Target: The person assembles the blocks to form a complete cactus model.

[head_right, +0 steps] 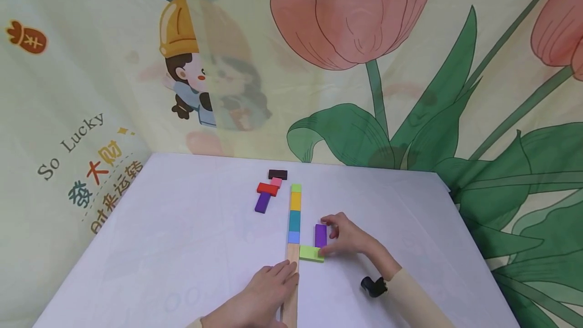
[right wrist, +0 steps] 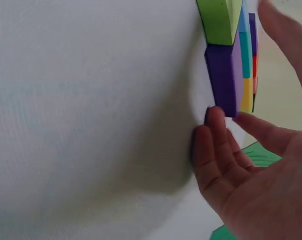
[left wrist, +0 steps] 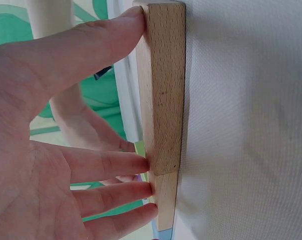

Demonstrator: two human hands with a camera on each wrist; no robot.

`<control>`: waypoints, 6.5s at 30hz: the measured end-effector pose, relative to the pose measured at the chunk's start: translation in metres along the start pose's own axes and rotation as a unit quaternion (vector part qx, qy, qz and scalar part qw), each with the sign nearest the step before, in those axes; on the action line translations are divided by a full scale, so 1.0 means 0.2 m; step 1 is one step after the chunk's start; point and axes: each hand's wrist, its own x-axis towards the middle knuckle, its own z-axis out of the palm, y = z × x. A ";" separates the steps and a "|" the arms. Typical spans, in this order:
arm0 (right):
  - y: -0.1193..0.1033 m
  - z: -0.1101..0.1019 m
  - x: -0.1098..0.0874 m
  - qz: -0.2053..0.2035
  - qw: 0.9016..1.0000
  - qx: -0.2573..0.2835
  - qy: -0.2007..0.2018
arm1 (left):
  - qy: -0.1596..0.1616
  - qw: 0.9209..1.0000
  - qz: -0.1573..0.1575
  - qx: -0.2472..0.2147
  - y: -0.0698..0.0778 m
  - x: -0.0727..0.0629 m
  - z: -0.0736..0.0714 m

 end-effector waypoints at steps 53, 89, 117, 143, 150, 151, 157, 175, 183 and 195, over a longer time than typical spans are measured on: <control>-0.33 -0.07 0.35 -0.050 0.994 -0.067 0.065 | 0.026 0.999 0.002 0.021 -0.01 -0.01 -0.01; -0.70 0.26 0.69 0.035 0.981 -0.181 0.053 | 0.022 0.999 0.008 0.025 -0.02 0.01 0.04; -0.47 0.08 0.90 0.030 0.985 -0.110 0.127 | 0.034 0.999 0.015 0.033 0.01 0.01 0.04; -0.36 -0.08 0.60 -0.027 0.992 0.074 0.101 | 0.007 0.999 -0.004 0.033 0.00 0.01 0.02; -0.17 -0.12 0.43 -0.016 0.989 0.107 0.104 | -0.005 0.999 -0.012 0.031 0.00 0.00 0.02; -0.15 -0.12 0.42 -0.014 0.989 0.108 0.104 | -0.006 0.999 -0.013 0.033 -0.01 0.00 0.02; -0.03 -0.11 0.35 0.001 0.990 0.111 0.090 | 0.013 0.999 -0.007 0.032 -0.02 -0.02 0.02; 0.05 -0.08 0.27 0.013 0.994 0.082 0.073 | 0.009 0.999 0.002 0.035 0.00 0.01 0.01; 0.07 -0.08 0.27 0.016 0.994 0.090 0.064 | 0.010 0.999 0.000 0.033 0.00 0.01 0.00; 0.07 -0.09 0.28 0.019 0.996 0.079 0.037 | 0.002 1.000 -0.002 0.020 0.01 0.01 -0.01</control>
